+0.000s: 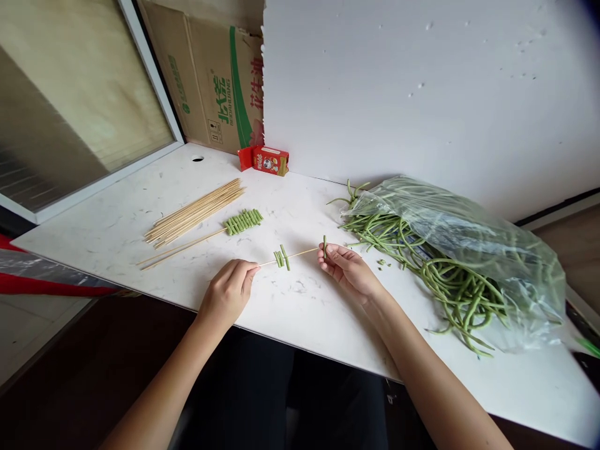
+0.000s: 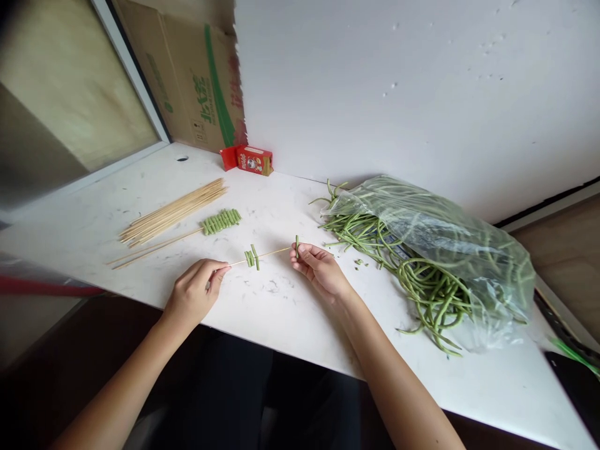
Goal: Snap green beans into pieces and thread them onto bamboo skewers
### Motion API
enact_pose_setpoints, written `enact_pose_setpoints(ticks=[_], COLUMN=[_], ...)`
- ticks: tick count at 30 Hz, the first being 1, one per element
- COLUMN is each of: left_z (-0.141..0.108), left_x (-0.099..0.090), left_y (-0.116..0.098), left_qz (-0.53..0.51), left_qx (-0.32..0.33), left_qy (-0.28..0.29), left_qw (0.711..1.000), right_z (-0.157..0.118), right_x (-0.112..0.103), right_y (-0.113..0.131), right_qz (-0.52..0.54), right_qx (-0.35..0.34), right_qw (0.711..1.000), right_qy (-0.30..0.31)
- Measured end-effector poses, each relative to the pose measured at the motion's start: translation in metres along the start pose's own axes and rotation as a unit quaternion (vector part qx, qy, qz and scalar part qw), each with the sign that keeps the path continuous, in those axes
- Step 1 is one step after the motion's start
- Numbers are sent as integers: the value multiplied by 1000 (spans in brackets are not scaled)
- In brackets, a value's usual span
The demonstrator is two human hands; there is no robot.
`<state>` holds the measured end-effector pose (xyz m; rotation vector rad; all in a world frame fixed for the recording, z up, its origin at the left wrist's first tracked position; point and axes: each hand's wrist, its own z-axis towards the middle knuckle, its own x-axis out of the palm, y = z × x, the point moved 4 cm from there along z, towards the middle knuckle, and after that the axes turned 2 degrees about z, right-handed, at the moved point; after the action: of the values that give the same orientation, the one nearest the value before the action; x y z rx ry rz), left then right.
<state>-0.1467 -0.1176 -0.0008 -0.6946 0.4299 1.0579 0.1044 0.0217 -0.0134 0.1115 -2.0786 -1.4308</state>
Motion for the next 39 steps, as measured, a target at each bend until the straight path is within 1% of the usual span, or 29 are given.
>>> enact_pose_setpoints(ticks=[8,21,25,39], left_z=[-1,-1,-1,0], left_x=[0,0,0,-1], left_y=[0,0,0,-1], left_qz=[1,2,0,3], left_qx=[4,0,0,-1], left_qy=[5,11,12,14], left_qw=[1000,1000,1000,1000], right_z=[-3,-3,-3,-3], right_x=[11,10,9,9], right_y=[-2,-3,-4,-5], right_qz=[-7,5,6,11], right_qx=[2,-4,4,7], right_qw=[1000,1000,1000,1000], right_qy=[26,14,12,18])
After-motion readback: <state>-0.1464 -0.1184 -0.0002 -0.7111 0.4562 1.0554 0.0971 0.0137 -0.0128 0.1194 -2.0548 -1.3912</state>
